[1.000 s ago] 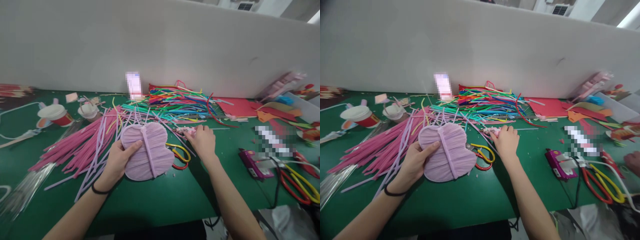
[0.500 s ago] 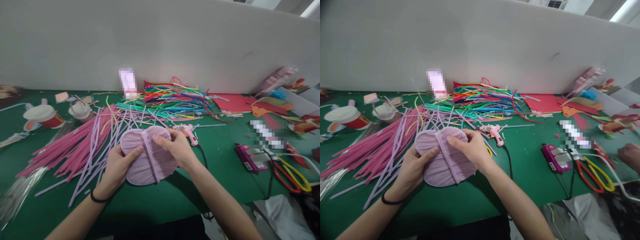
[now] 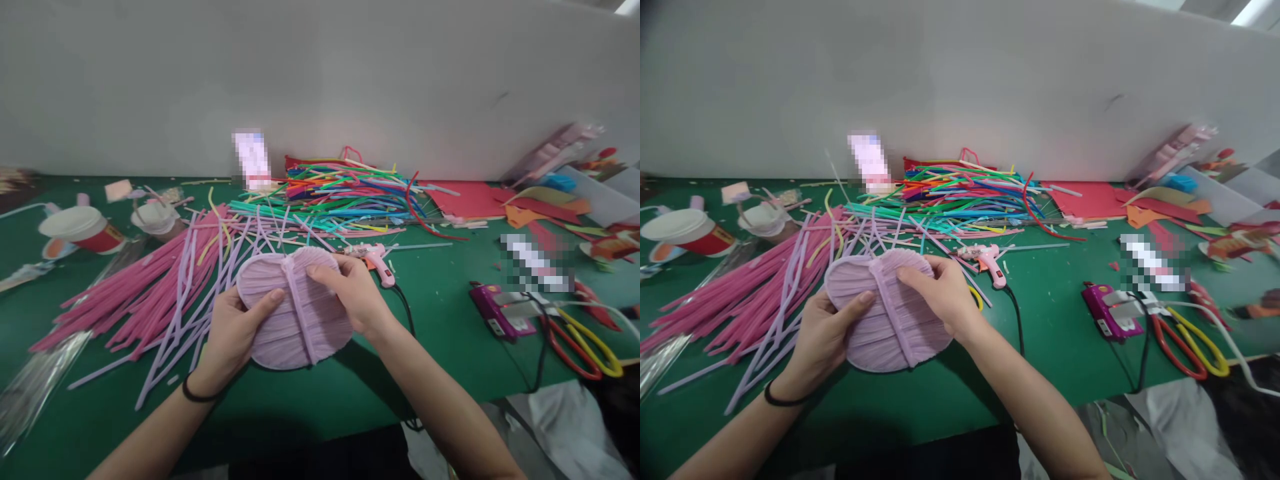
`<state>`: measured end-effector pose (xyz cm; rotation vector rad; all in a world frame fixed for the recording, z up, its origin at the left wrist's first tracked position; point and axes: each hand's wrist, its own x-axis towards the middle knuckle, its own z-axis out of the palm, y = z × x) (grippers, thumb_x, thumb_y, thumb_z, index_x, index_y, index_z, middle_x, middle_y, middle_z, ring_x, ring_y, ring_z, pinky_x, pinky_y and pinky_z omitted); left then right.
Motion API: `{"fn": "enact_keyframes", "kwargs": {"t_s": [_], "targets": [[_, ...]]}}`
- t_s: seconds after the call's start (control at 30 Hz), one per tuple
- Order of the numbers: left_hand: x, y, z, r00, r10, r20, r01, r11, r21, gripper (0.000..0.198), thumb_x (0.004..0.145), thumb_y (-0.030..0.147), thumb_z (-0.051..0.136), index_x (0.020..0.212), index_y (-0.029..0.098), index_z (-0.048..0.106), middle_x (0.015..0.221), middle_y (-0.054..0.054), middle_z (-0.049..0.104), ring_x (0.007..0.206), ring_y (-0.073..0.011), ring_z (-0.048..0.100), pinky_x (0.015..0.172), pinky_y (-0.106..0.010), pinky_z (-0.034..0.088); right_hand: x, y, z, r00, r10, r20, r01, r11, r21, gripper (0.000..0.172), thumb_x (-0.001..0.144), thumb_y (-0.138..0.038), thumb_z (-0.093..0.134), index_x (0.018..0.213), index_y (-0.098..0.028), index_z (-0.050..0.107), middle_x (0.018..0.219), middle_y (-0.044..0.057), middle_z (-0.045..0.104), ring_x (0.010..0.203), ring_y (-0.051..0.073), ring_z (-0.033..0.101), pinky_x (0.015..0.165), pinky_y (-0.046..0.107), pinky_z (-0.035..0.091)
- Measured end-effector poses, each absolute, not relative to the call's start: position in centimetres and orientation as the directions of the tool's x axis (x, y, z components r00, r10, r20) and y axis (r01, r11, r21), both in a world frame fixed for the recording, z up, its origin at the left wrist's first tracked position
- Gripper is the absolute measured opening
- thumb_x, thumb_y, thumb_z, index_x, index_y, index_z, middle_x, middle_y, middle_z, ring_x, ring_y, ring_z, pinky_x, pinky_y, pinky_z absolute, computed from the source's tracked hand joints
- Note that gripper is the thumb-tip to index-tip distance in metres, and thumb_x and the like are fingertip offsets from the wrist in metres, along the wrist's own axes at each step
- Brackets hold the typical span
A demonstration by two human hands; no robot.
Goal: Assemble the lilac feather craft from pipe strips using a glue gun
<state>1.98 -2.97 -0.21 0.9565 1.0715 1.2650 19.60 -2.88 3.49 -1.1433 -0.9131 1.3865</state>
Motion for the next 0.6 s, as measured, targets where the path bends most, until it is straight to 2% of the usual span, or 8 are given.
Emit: {"fn": "enact_keyframes", "kwargs": {"t_s": [0.13, 0.27, 0.43, 0.6], "targets": [[1.99, -2.81, -0.25, -0.038, 0.996, -0.075, -0.264, 0.063, 0.962, 0.03, 0.062, 0.032, 0.091, 0.086, 0.019, 0.08, 0.088, -0.003, 0.081, 0.075, -0.0178, 0.073, 0.07, -0.023, 0.059, 19.54, -2.96, 3.58, 0.005, 0.988, -0.154, -0.291, -0.146, -0.946, 0.02, 0.069, -0.038, 0.081, 0.072, -0.02, 0.074, 0.069, -0.002, 0.065, 0.064, 0.011, 0.052, 0.061, 0.025, 0.04], [2.05, -2.62, -0.25, -0.06, 0.994, -0.088, -0.299, 0.066, 0.952, 0.03, 0.059, 0.031, 0.093, 0.082, 0.019, 0.079, 0.084, -0.002, 0.081, 0.071, -0.017, 0.073, 0.067, -0.022, 0.06, 19.67, -3.04, 3.48, 0.003, 0.994, -0.112, -0.253, -0.108, -0.962, 0.022, 0.073, -0.041, 0.079, 0.072, -0.019, 0.073, 0.065, -0.003, 0.06, 0.062, 0.01, 0.048, 0.058, 0.024, 0.036], [2.09, -2.67, 0.01, -0.062, 0.993, -0.105, -0.287, 0.083, 0.954, 0.033, 0.058, 0.032, 0.093, 0.085, 0.017, 0.079, 0.087, -0.004, 0.081, 0.075, -0.0206, 0.074, 0.07, -0.025, 0.061, 19.62, -3.22, 3.54, 0.016, 0.998, -0.065, -0.204, -0.061, -0.977, 0.024, 0.078, -0.043, 0.073, 0.071, -0.02, 0.071, 0.064, -0.004, 0.057, 0.059, 0.009, 0.044, 0.056, 0.024, 0.034], [2.17, -2.67, 0.24, -0.067, 0.989, -0.132, -0.265, 0.11, 0.958, 0.033, 0.058, 0.033, 0.092, 0.083, 0.017, 0.079, 0.087, -0.005, 0.081, 0.077, -0.0235, 0.075, 0.07, -0.028, 0.062, 19.69, -3.26, 3.71, 0.021, 0.997, -0.079, -0.167, -0.074, -0.983, 0.031, 0.08, -0.05, 0.069, 0.068, -0.021, 0.069, 0.062, -0.004, 0.054, 0.057, 0.009, 0.041, 0.053, 0.024, 0.032]]}}
